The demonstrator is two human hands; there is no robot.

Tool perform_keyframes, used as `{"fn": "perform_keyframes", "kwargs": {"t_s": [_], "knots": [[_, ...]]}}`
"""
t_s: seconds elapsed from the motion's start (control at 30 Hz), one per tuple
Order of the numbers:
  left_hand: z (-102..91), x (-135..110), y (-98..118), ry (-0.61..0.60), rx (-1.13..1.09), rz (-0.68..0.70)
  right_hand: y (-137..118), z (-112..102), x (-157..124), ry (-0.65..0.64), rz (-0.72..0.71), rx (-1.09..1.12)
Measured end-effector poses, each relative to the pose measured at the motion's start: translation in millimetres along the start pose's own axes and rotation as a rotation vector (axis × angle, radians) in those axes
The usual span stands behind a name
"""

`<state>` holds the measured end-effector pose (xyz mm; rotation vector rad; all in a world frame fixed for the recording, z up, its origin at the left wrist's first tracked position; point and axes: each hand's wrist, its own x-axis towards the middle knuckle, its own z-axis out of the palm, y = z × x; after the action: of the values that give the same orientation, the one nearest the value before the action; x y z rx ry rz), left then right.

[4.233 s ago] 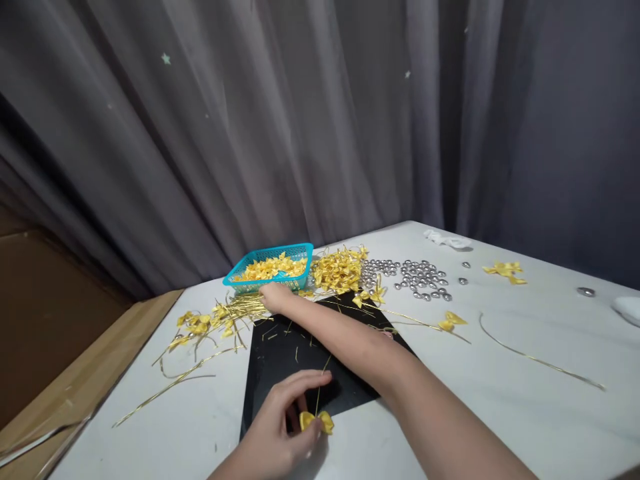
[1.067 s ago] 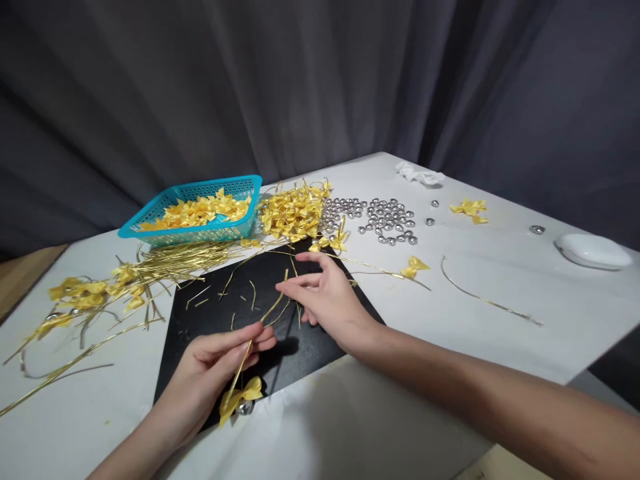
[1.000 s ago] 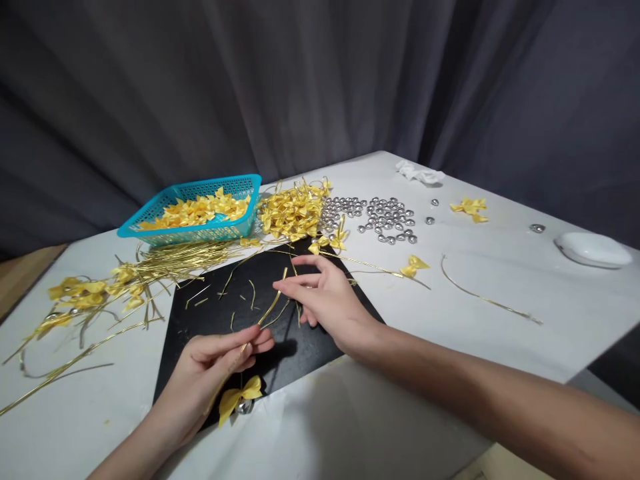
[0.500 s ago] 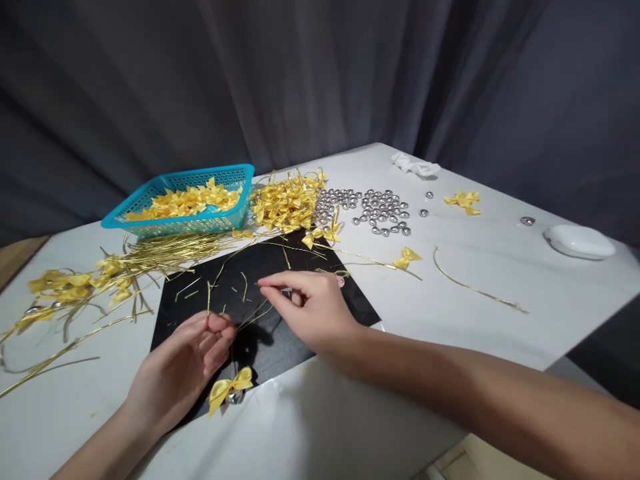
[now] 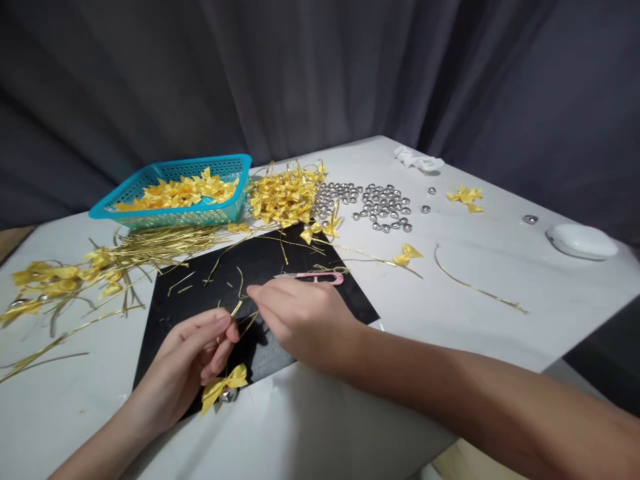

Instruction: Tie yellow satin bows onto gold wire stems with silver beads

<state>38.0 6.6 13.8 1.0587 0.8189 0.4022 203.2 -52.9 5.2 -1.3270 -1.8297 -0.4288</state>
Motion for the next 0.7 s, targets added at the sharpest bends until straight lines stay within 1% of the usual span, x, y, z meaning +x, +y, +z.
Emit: {"fn": "perform_keyframes", "kwargs": {"t_s": [0.07,0.13,0.27,0.4,0.6,0.7], "knots": [[-1.6,1,-1,-0.034,0.049,-0.014,0,-2,-1,-0.095,-0.054,-0.026],[-3.1,2,-2,-0.066,0.095,-0.029,0,-4,0,-0.142,-0.076,-0.032],[-4.4,3,-1,-0.057,0.143,-0.014,-1,-6,3,-0.110,-0.063,-0.040],[-3.9,2,1,-0.028,0.141,-0.002,0,-8,4,-0.170,-0.070,0.031],[-6.4,2,0,-0.063,0.152,-0.002,0,-11,3,-0.177,-0.060,0.011],[-6.9,3,-1,-0.079,0.153,-0.008,1,-11,2,-0.190,-0.110,-0.004]]}}
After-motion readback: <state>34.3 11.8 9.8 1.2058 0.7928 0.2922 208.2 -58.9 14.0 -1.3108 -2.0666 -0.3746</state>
